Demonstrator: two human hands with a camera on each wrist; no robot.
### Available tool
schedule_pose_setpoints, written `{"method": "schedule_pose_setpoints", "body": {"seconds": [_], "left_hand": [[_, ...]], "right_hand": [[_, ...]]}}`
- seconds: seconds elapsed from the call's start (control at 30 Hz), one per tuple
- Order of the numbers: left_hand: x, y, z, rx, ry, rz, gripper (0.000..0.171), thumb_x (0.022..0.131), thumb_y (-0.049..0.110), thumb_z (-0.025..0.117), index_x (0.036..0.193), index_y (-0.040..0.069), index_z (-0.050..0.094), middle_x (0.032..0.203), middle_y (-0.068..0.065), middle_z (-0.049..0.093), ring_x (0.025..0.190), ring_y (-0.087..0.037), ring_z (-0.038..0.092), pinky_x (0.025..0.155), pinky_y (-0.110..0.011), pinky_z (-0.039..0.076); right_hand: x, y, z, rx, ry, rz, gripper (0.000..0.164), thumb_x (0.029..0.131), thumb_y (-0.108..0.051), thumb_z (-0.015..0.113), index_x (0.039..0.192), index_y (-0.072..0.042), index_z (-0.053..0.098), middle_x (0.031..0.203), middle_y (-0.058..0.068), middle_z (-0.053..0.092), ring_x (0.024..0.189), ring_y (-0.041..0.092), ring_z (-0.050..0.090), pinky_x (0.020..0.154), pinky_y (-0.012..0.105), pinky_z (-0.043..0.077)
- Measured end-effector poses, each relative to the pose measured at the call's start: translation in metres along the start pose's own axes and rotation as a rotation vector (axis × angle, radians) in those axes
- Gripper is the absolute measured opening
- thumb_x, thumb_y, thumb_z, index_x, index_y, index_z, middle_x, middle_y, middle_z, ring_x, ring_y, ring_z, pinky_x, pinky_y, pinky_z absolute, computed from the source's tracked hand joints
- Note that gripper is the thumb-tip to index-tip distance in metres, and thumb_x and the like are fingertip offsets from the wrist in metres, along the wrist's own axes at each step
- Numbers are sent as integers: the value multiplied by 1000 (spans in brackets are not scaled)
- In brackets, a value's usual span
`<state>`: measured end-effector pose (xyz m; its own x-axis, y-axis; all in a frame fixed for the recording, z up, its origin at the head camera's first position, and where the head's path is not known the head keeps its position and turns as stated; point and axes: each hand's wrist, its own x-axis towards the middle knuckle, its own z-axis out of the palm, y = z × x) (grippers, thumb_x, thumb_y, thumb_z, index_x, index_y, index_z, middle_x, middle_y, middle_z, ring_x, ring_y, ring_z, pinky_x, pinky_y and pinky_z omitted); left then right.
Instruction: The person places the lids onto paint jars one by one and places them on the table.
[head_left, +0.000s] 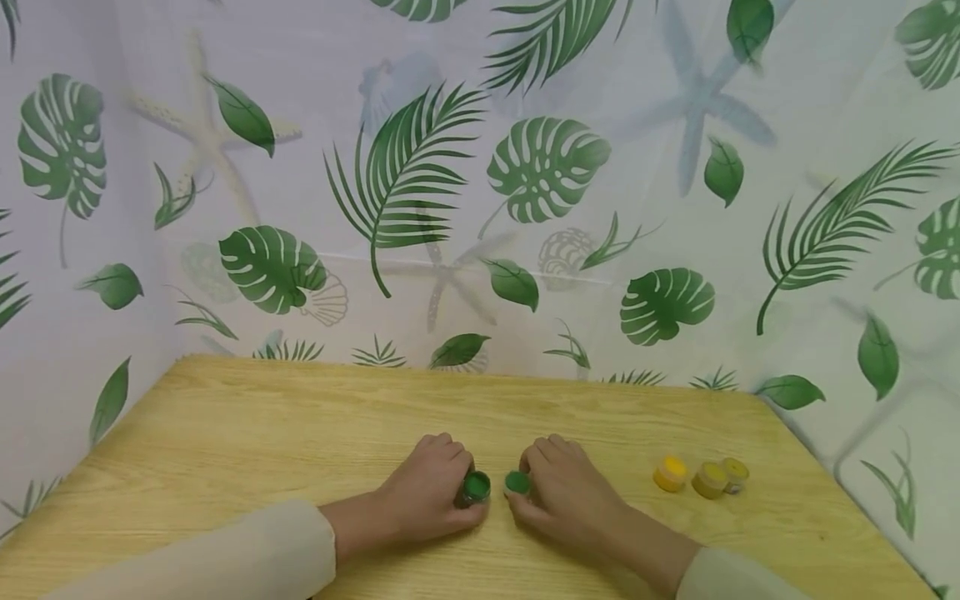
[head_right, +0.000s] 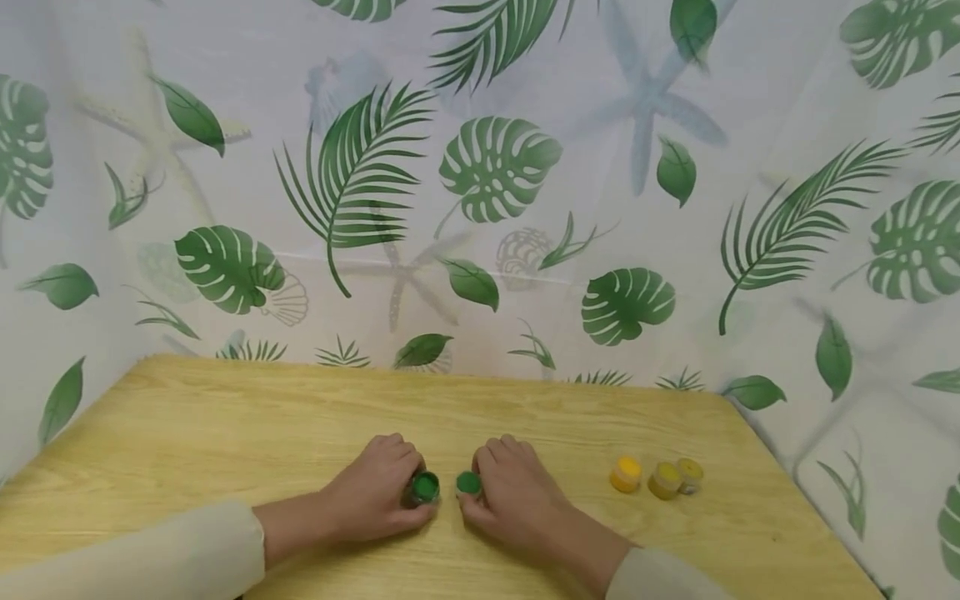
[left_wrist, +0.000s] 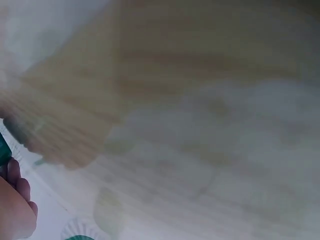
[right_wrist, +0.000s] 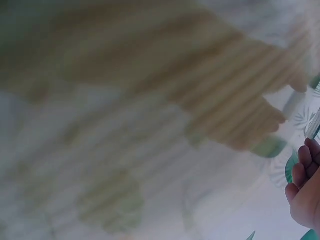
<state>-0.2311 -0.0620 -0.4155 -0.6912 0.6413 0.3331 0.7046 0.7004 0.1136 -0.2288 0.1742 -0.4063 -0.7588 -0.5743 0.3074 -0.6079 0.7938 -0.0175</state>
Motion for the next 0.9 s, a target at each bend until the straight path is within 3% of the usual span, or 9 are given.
{"method": "schedule_pose_setpoints", "body": {"seconds": [0.27,0.73,0.9], "left_hand": [[7,6,2,11,32,4,31,85,44,67,89,14,62,78,10,53,74,-8,41,75,-26,38],[12,3,5,15,41,13,32,83,44,67,89,13,62,78,9,53,75,-8,41,77,-28,39],[14,4,7,24,51,28,31,83,45,68,85,15,61,75,9,53,72,-8,40,74,-26,37]], "right_hand": [[9,-1,5,-89,41,-58,21,82,-34,66,88,-17,55,80,-9,44,75,10,37,75,29,36],[13,3,4,12,185,-113,22,80,-33,67,88,-16,57,82,-7,49,78,10,40,77,31,38],[16,3,7,89,253,-201,19,79,-29,67,89,-16,57,82,-6,49,79,9,41,78,32,38]]}}
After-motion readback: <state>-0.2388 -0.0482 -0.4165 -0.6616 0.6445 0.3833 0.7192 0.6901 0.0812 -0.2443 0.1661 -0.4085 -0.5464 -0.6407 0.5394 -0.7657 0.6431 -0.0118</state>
